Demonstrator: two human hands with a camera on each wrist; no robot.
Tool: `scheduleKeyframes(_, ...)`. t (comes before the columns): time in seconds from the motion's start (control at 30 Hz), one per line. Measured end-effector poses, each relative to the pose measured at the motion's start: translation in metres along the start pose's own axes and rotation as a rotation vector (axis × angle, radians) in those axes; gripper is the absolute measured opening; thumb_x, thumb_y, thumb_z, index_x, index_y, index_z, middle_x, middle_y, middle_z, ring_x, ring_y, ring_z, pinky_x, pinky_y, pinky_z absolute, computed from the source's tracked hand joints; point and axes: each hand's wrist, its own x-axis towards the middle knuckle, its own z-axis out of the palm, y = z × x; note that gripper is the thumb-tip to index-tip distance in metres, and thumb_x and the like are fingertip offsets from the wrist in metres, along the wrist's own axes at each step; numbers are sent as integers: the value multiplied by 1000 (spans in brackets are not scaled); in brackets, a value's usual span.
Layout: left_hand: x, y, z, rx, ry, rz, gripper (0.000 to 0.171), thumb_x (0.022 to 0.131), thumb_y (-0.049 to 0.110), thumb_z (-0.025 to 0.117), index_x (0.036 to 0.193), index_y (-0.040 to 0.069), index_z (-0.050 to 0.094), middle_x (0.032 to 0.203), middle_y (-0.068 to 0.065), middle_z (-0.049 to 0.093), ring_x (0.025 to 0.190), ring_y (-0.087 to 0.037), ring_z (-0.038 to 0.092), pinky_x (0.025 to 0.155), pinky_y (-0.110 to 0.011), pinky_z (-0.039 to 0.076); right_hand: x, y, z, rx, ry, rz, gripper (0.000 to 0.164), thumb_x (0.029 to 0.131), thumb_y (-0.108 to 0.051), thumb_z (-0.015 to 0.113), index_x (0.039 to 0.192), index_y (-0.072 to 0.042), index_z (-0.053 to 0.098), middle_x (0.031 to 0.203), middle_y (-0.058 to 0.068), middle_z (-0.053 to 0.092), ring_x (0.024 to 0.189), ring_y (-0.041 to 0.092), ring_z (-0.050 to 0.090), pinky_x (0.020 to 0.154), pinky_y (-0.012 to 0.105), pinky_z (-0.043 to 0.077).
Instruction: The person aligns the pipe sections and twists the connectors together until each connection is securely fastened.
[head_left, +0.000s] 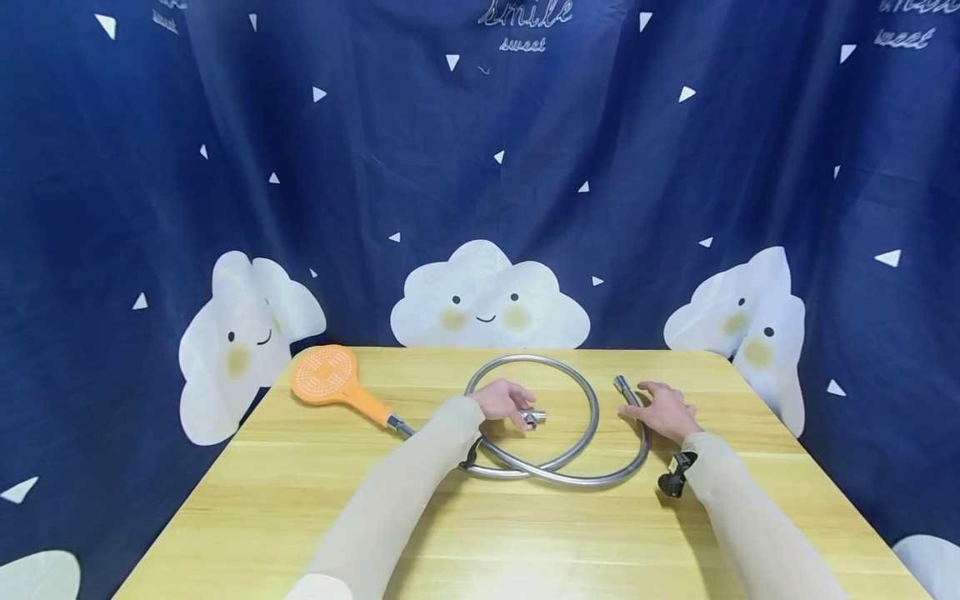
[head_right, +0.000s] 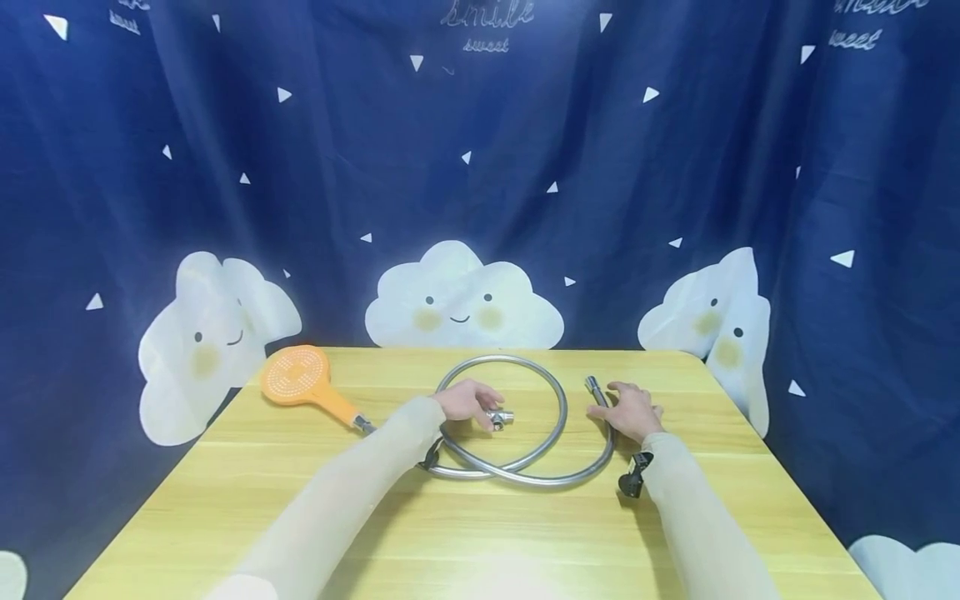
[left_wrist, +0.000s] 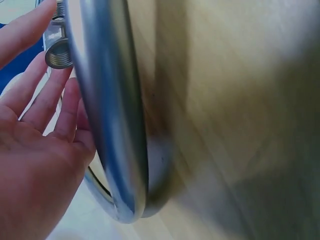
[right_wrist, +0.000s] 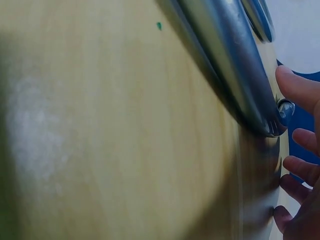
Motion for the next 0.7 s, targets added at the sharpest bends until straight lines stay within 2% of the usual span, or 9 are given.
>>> scheduleKeyframes(0.23,0,0,6,-62,20,-1,54,71,6,87,122,11,71,104,2,72,100,-14,63,102,-34,48,-2,3,-2,8,-5,7,81,89,-52,70,146,0,47,146,30,48,128,56,41,90,68,32)
scheduleKeyframes(0.5,4,-4,13,-40,41,8,44,70,7,89,112,11,76,98,2,73,91,-10,61,89,-27,51,-6,1,0,5,-13,21,81,89,-53,70,146,0,47,146,31,48,127,56,41,89,67,33)
scheduleKeyframes(0.7,2,2,9,21,45,3,40,72,10,88,110,11,78,102,0,77,94,-11,64,95,-29,50,-4,1,-3,8,-8,20,82,88,-53,71,145,0,48,144,31,49,126,57,42,89,69,33)
